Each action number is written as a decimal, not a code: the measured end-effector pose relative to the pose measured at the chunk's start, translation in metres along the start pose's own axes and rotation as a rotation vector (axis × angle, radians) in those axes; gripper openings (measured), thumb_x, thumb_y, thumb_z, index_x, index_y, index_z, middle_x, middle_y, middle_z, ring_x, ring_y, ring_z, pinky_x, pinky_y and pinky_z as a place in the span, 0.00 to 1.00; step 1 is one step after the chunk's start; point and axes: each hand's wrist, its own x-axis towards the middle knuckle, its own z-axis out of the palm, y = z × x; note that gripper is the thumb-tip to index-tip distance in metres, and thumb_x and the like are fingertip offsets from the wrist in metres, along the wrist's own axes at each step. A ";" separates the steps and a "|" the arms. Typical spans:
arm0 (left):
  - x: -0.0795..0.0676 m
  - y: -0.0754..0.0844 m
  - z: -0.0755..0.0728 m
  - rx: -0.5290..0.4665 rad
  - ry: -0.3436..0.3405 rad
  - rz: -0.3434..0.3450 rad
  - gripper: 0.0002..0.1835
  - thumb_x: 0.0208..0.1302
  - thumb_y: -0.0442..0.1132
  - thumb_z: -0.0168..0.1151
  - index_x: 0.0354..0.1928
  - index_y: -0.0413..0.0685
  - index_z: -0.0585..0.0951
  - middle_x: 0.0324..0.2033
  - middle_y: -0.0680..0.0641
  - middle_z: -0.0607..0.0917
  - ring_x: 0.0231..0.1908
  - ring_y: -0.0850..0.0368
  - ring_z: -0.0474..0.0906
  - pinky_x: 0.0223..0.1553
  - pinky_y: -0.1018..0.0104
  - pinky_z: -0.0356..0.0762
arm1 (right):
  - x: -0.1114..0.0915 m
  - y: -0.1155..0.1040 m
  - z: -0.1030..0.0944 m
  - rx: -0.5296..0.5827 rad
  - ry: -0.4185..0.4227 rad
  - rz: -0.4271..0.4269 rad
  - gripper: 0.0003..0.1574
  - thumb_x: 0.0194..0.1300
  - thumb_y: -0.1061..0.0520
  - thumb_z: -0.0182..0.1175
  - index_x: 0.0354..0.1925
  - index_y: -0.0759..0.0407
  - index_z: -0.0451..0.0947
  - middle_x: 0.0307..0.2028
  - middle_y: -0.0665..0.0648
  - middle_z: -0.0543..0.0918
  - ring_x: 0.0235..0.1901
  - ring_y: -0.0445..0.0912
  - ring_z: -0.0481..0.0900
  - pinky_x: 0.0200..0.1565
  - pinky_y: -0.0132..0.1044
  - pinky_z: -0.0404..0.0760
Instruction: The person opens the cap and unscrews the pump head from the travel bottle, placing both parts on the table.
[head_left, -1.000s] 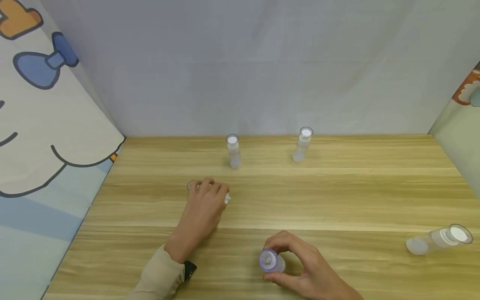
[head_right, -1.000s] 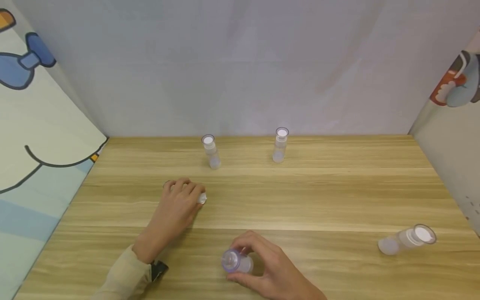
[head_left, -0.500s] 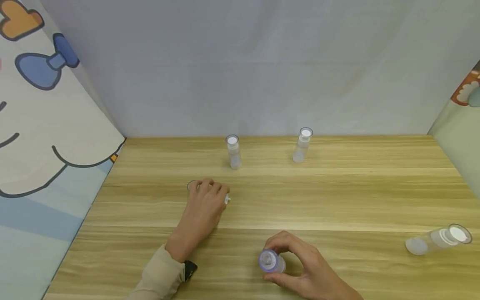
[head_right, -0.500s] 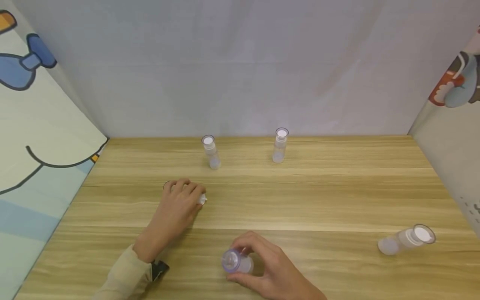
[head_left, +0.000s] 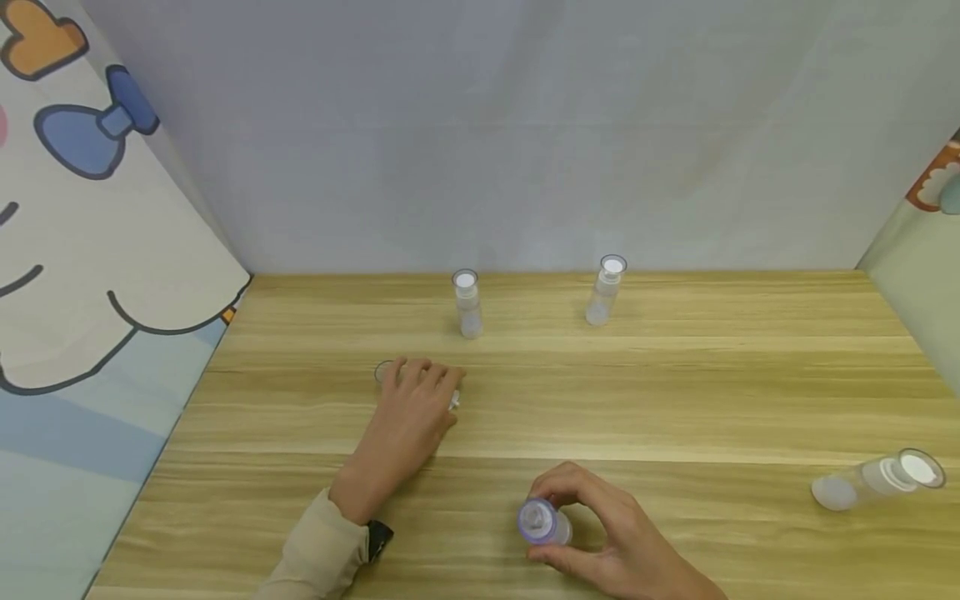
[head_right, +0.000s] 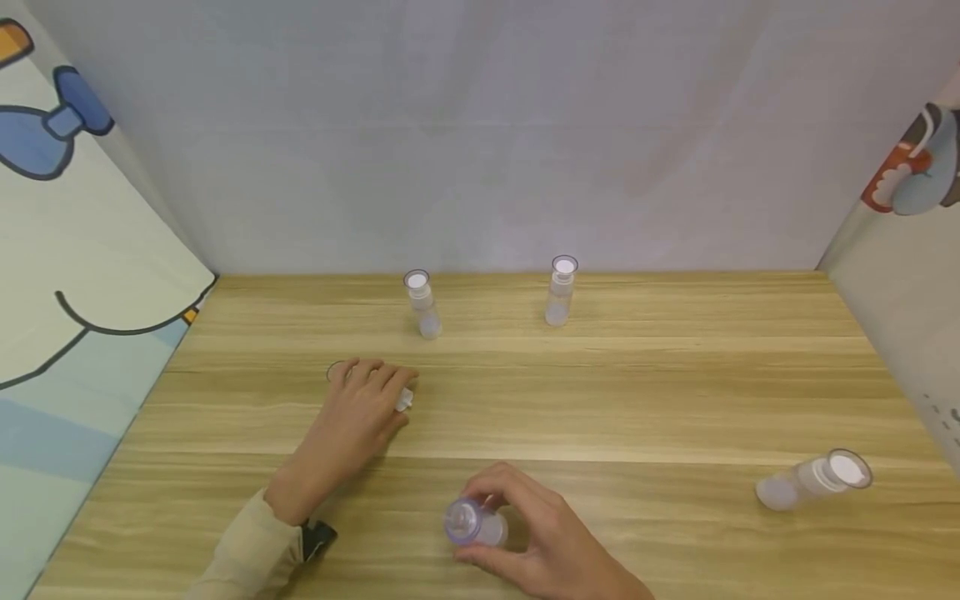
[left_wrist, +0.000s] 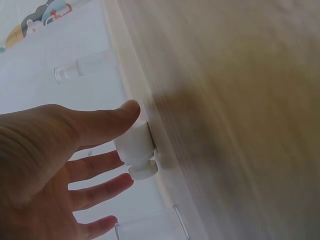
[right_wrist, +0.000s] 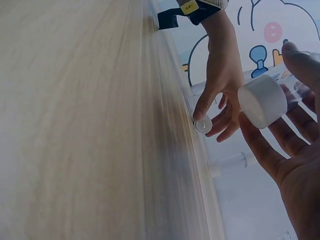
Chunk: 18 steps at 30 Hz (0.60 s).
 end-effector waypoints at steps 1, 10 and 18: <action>0.000 0.000 0.000 -0.002 -0.006 -0.001 0.32 0.60 0.45 0.79 0.64 0.50 0.77 0.56 0.45 0.86 0.61 0.42 0.77 0.69 0.36 0.70 | 0.000 0.000 0.000 -0.001 0.000 0.003 0.35 0.54 0.66 0.79 0.57 0.64 0.74 0.51 0.55 0.82 0.49 0.42 0.83 0.52 0.34 0.87; 0.003 -0.002 -0.007 -0.076 -0.008 -0.017 0.35 0.61 0.46 0.78 0.68 0.49 0.75 0.59 0.44 0.84 0.63 0.40 0.76 0.69 0.34 0.69 | 0.000 0.000 0.000 -0.013 -0.003 0.022 0.34 0.56 0.65 0.78 0.58 0.63 0.74 0.52 0.54 0.83 0.50 0.42 0.83 0.53 0.35 0.87; 0.020 -0.013 -0.020 -0.214 0.002 -0.092 0.32 0.64 0.43 0.75 0.68 0.45 0.75 0.60 0.42 0.84 0.62 0.39 0.78 0.65 0.37 0.75 | 0.003 0.001 0.002 0.004 0.057 0.000 0.34 0.56 0.66 0.77 0.57 0.68 0.73 0.49 0.56 0.82 0.47 0.42 0.82 0.53 0.34 0.87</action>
